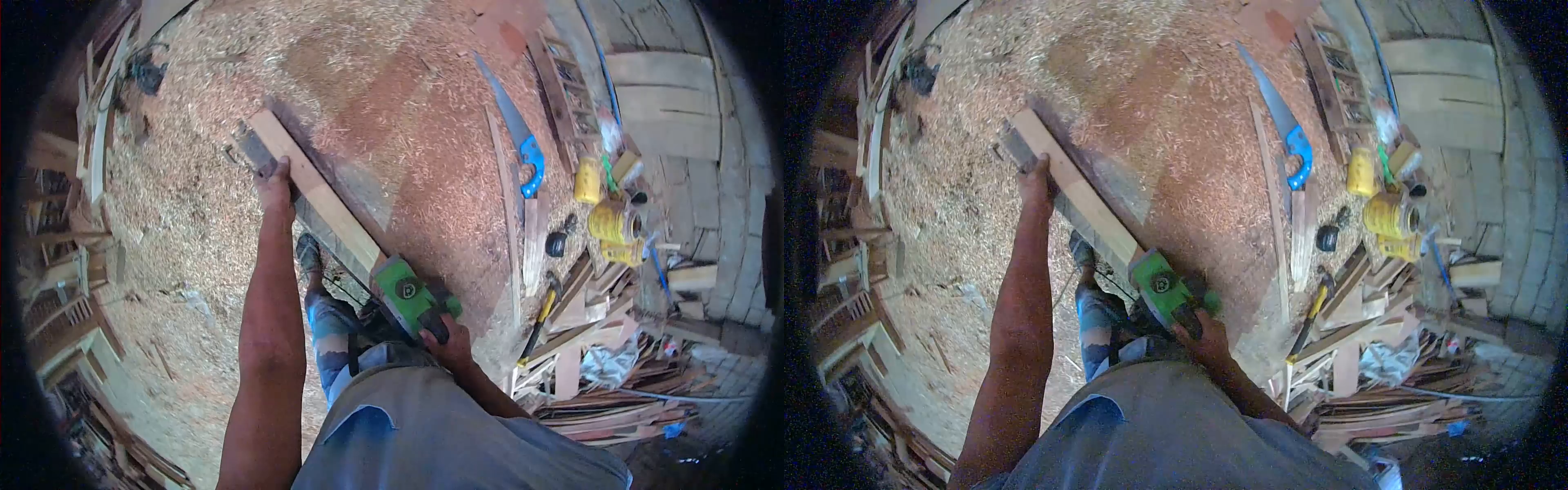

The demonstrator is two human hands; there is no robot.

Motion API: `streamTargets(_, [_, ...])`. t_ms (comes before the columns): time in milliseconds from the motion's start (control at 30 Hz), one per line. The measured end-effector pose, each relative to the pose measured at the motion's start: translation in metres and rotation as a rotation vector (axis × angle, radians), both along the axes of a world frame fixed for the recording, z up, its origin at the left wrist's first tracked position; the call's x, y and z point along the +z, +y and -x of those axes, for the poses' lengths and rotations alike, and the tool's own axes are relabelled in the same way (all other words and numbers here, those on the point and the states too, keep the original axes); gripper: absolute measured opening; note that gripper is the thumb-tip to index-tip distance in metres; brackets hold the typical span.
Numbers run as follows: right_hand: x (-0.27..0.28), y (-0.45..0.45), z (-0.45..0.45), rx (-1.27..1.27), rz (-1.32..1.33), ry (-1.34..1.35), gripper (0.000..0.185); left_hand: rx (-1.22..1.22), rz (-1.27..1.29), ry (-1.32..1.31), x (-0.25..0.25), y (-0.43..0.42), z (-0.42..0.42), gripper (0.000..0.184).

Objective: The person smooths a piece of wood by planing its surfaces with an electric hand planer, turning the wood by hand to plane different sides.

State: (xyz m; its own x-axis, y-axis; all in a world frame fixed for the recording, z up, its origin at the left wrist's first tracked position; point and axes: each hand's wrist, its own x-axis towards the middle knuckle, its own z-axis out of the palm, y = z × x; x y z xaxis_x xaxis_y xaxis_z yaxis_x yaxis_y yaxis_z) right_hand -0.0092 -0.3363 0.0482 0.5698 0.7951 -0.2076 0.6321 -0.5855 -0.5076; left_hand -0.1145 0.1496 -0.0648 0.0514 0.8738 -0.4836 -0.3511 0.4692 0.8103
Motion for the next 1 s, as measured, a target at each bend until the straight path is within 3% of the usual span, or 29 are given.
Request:
streamTargets(67, [0.007, 0.022, 0.003, 0.040, -0.078, -0.089, 0.053, 0.000, 0.018, -0.014, 0.000, -0.001, -0.002, 0.080])
streamTargets(133, [0.003, 0.040, 0.004, -0.067, 0.094, 0.129, 0.068, -0.016, 0.023, -0.002, -0.015, 0.004, 0.003, 0.075])
streamTargets(167, [0.001, 0.051, 0.004, -0.115, 0.178, 0.239, 0.076, -0.024, 0.043, -0.004, -0.026, 0.006, 0.004, 0.082])
streamTargets(233, [0.011, 0.082, 0.006, -0.078, 0.058, 0.233, 0.071, -0.045, 0.071, -0.008, -0.020, 0.007, 0.006, 0.095])
streamTargets(300, [0.015, 0.116, 0.007, -0.053, -0.018, 0.221, 0.066, -0.097, 0.041, -0.017, -0.012, 0.005, 0.009, 0.097])
streamTargets(567, [0.026, 0.249, 0.012, 0.005, -0.170, 0.137, 0.057, -0.129, 0.104, -0.124, 0.002, -0.001, 0.014, 0.089])
streamTargets(667, [0.035, 0.302, 0.018, -0.016, -0.117, 0.081, 0.053, -0.101, 0.116, -0.201, -0.008, 0.000, 0.022, 0.084])
streamTargets(800, [0.030, 0.368, 0.018, 0.035, -0.178, 0.147, 0.055, 0.011, 0.246, -0.318, 0.002, -0.004, 0.031, 0.082])
streamTargets(933, [0.036, 0.444, 0.023, 0.043, -0.190, 0.187, 0.054, -0.029, 0.167, -0.619, -0.015, -0.004, 0.042, 0.081])
streamTargets(1000, [0.036, 0.483, 0.026, 0.041, -0.197, 0.195, 0.054, 0.058, 0.195, -0.622, -0.015, -0.006, 0.038, 0.080])
